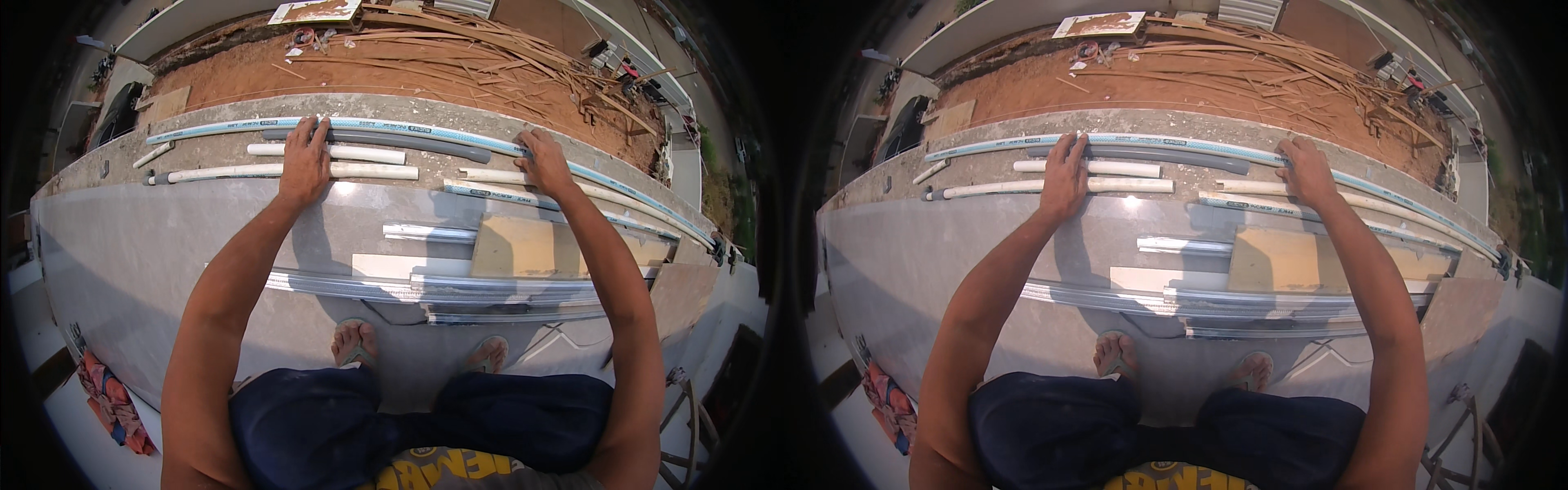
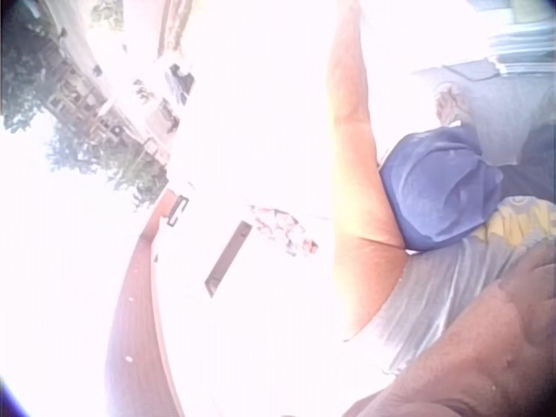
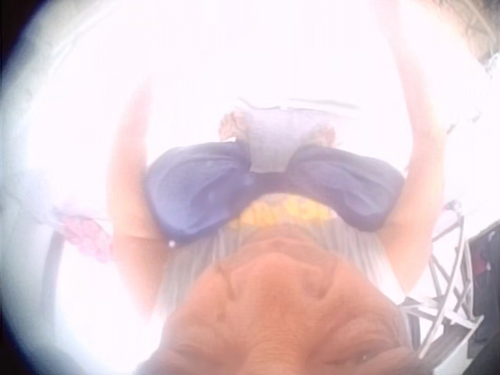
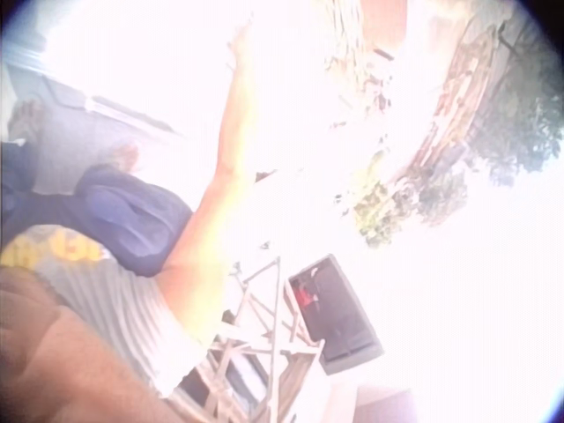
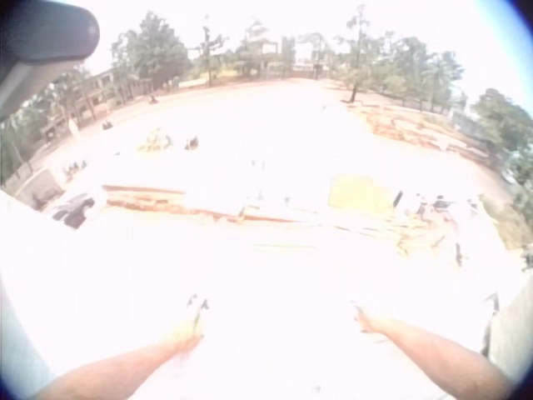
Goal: The person walks across a rooftop construction site, picks up a short white PVC pipe, and hands it to a coworker inside a room. The person then walks back outside, picks up a long white PVC pipe, and places it on a pile of other pipes.
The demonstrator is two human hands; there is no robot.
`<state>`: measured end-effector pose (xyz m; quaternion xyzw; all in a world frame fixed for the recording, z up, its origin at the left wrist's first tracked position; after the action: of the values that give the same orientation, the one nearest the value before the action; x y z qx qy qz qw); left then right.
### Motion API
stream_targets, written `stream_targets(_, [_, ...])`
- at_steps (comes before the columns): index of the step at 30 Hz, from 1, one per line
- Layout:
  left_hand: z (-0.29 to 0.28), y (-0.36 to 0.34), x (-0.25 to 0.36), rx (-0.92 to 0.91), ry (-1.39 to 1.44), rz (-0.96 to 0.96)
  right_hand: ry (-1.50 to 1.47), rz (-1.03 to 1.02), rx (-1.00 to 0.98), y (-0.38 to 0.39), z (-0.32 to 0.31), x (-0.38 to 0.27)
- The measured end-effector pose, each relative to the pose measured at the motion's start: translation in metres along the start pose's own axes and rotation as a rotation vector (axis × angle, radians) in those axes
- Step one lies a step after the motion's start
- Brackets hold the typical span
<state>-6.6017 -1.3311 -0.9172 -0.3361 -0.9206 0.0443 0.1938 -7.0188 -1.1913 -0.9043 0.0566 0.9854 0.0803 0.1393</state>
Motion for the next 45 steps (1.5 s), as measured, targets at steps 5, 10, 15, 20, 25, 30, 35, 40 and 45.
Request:
stream_targets(5, [0.001, -0.005, 0.003, -0.02, -0.001, -0.018, -0.032, 0.019, 0.03, 0.016, -0.004, 0.017])
stream_targets(10, [-0.006, -0.006, -0.004, -0.014, -0.011, -0.056, 0.056, 0.045, 0.073, 0.029, -0.014, 0.015])
stream_targets(15, [-0.012, -0.023, -0.006, -0.003, -0.02, -0.09, 0.052, 0.071, 0.103, 0.047, -0.026, 0.023])
stream_targets(20, [-0.032, -0.019, -0.045, 0.192, 0.0, -0.156, 0.101, 0.046, 0.075, 0.056, -0.023, 0.025])
stream_targets(25, [-0.076, -0.004, -0.146, 0.311, -0.101, -0.435, 0.167, 0.061, 0.032, 0.061, -0.022, 0.029])
stream_targets(30, [-0.137, 0.045, -0.283, 0.223, -0.237, -0.786, 0.18, 0.064, 0.094, 0.068, -0.034, 0.02])
stream_targets(35, [-0.159, 0.061, -0.356, 0.095, -0.417, -0.835, 0.099, 0.089, 0.171, 0.097, -0.063, 0.031])
stream_targets(40, [-0.139, 0.053, -0.385, -0.014, -0.497, -0.792, 0.178, 0.189, 0.151, 0.141, -0.084, 0.052])
stream_targets(45, [-0.134, 0.041, -0.395, -0.046, -0.597, -0.524, 0.173, 0.236, 0.152, 0.174, -0.091, 0.071])
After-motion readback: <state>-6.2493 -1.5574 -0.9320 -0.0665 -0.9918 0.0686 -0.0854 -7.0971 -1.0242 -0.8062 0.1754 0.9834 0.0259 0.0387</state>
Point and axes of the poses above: each hand's wrist, its own y-axis away from the middle knuckle, its own z-axis out of the palm, x = y × z, the point moved 6 cm from there along -y, towards the middle knuckle, and after that the axes turned 1 degree about y, right-handed, at the moved point
